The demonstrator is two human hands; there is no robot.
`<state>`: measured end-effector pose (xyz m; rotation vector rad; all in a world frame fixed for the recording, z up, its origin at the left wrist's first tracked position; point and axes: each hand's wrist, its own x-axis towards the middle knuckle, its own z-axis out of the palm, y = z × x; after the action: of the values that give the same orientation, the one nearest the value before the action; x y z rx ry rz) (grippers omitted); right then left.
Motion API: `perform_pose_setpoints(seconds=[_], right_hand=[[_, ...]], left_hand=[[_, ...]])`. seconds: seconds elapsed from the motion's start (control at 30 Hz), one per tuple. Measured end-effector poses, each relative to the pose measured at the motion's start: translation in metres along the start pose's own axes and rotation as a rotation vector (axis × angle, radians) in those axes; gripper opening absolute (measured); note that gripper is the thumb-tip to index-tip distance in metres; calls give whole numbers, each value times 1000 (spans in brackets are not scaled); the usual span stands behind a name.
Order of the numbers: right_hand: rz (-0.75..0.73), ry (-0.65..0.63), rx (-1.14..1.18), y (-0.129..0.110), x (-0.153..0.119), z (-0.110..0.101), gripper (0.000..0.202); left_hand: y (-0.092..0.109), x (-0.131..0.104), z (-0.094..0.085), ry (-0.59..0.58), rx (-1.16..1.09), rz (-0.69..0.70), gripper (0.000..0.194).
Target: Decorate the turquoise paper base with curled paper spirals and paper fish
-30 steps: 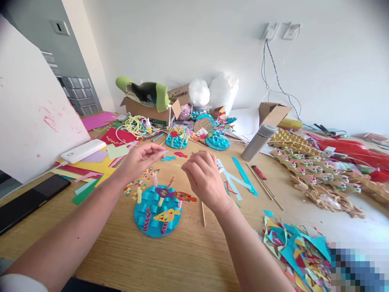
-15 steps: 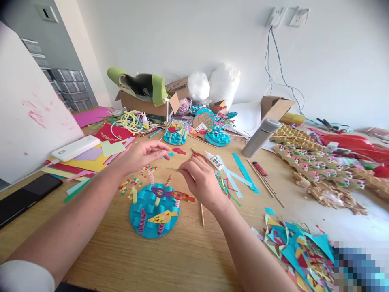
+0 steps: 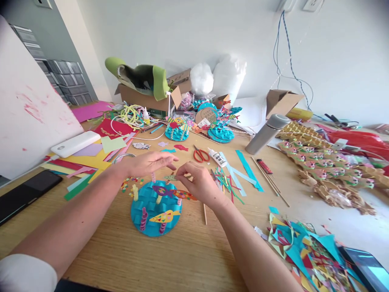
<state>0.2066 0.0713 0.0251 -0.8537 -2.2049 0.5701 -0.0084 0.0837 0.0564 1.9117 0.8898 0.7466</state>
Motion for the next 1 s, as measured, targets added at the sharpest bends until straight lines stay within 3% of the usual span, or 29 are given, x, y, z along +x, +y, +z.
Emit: perform_pose_setpoints(seconds=[0.13,0.27,0.5,0.67,1.0], right_hand=[[-173,4,-12,-2,3,-3,9],[-353,60,-160,-9,3,-6,11],[-426,74,-264,-20,-2,-11,19],[-360,80,-229,-23,3,-14,15],[86,-62,-57,-7,13,-5,6]], left_hand=[[2,-1,-1,25,-47,1,35],[1,-2,-5,-6,-117,-104,44],[-2,-4,-6,12,-179,-109,46],[1,-4,-6,-5,-82,-109,47],[5,-3,-1,-126,116,-116,61]])
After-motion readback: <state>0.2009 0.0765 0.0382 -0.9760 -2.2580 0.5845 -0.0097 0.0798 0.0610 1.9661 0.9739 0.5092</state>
